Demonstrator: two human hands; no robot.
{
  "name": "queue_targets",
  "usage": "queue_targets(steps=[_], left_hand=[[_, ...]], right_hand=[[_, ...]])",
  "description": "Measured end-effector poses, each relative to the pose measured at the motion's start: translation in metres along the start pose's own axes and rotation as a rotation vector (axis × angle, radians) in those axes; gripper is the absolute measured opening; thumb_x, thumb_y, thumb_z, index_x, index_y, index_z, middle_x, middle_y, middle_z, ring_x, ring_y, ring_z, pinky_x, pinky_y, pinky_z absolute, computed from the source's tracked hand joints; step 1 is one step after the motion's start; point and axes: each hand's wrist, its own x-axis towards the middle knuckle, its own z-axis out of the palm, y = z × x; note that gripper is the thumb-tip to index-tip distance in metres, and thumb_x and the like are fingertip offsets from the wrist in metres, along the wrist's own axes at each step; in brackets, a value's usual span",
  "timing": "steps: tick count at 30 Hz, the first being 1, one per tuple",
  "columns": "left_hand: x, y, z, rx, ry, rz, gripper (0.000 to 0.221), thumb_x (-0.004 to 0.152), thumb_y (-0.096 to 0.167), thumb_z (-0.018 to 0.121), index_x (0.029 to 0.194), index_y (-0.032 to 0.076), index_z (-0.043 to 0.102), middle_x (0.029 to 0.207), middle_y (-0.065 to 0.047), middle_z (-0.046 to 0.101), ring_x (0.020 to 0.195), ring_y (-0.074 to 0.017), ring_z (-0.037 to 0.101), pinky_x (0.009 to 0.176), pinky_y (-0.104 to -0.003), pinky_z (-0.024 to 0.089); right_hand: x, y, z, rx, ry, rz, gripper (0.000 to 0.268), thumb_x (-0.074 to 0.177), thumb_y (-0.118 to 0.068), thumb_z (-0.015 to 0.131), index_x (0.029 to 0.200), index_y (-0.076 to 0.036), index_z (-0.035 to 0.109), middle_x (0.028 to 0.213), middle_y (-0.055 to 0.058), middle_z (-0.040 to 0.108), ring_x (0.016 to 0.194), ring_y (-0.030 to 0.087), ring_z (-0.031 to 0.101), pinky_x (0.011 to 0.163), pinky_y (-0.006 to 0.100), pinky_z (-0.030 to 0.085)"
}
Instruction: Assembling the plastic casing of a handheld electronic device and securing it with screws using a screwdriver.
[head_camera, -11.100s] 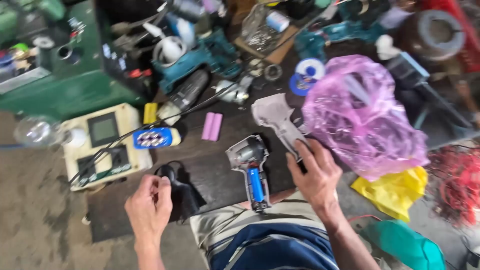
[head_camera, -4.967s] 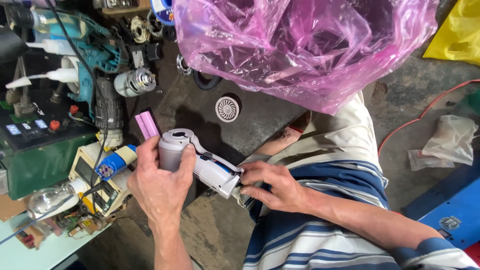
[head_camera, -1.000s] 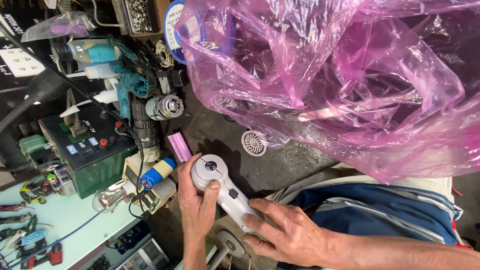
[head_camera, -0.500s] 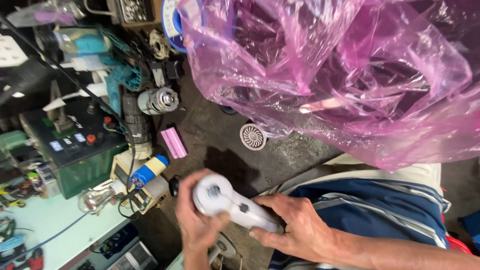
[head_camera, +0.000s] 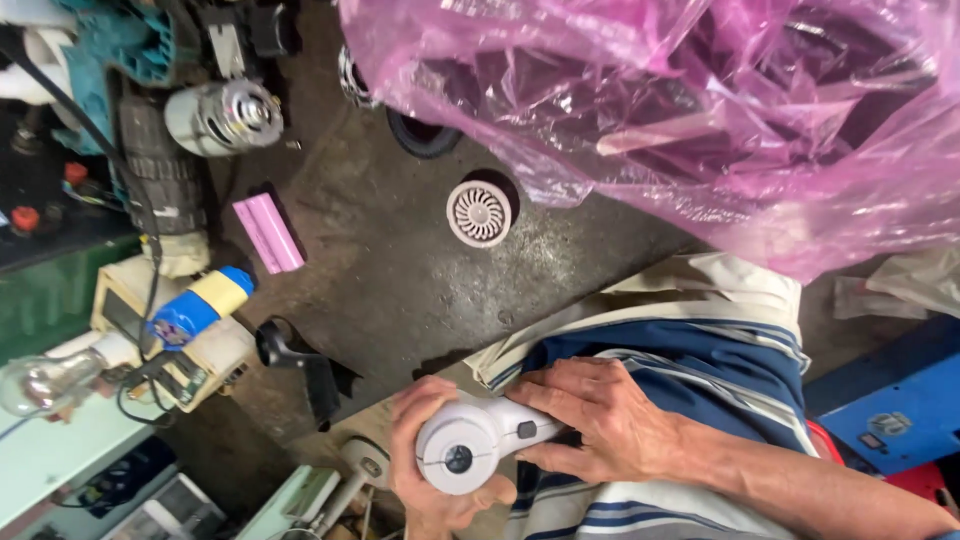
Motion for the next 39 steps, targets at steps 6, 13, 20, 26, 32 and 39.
queue_targets(steps=[6,13,20,26,32,39], left_hand=[[-0.002,-0.008,-0.001,-0.175,-0.137,0.105,0.077,0.089,0.071,0.066,0.127,0.006,0.051,0.111,-0.01,0.066,0.105,-0.0256,0.066,0.096,-0.043,0.057],[-0.013,-0.012,0.017,-0.216,-0.009,0.099,0.077,0.085,0.071,0.07,0.122,0.004,0.053,0.104,-0.012,0.071,0.093,-0.0239,0.072,0.09,-0.043,0.058],[-0.016,-0.011,0.025,-0.233,0.04,0.086,0.078,0.085,0.07,0.07,0.121,0.002,0.055,0.101,-0.014,0.073,0.086,-0.0249,0.074,0.082,-0.039,0.062],[-0.005,0.009,0.024,-0.186,-0.021,-0.288,0.078,0.054,0.056,0.091,0.113,0.011,0.067,0.1,-0.001,0.076,0.088,-0.0157,0.074,0.08,-0.031,0.06],[-0.018,0.011,0.076,-0.65,0.161,-0.438,0.078,0.055,0.03,0.093,0.122,0.005,0.062,0.106,-0.008,0.069,0.087,-0.016,0.064,0.075,-0.03,0.056],[-0.009,0.013,0.081,-0.629,0.25,-0.481,0.067,0.049,0.02,0.086,0.112,0.007,0.069,0.091,-0.004,0.071,0.071,-0.0141,0.062,0.063,-0.03,0.056]], right_hand=[[-0.006,0.0,-0.004,-0.026,-0.043,-0.037,0.047,0.1,-0.035,0.067,0.121,0.007,0.061,0.105,0.02,0.072,0.083,0.033,0.071,0.07,0.043,0.058],[-0.008,0.001,-0.005,0.024,-0.114,0.005,0.047,0.101,-0.035,0.063,0.12,0.007,0.061,0.105,0.021,0.07,0.08,0.033,0.068,0.069,0.042,0.055],[-0.007,-0.001,-0.003,-0.073,-0.098,-0.026,0.052,0.101,-0.041,0.062,0.121,0.007,0.061,0.098,0.018,0.067,0.073,0.029,0.064,0.064,0.04,0.054],[-0.024,0.014,-0.004,0.16,-0.107,0.215,0.056,0.09,-0.047,0.073,0.122,-0.002,0.067,0.085,0.007,0.065,0.068,0.019,0.061,0.059,0.033,0.049],[-0.035,0.019,-0.007,0.692,0.042,0.505,0.042,0.085,-0.03,0.083,0.105,0.006,0.072,0.091,0.007,0.07,0.078,0.013,0.062,0.064,0.028,0.049],[-0.033,0.01,-0.006,0.688,0.05,0.549,0.046,0.086,-0.032,0.084,0.108,0.006,0.072,0.088,0.004,0.07,0.079,0.013,0.061,0.066,0.027,0.051]])
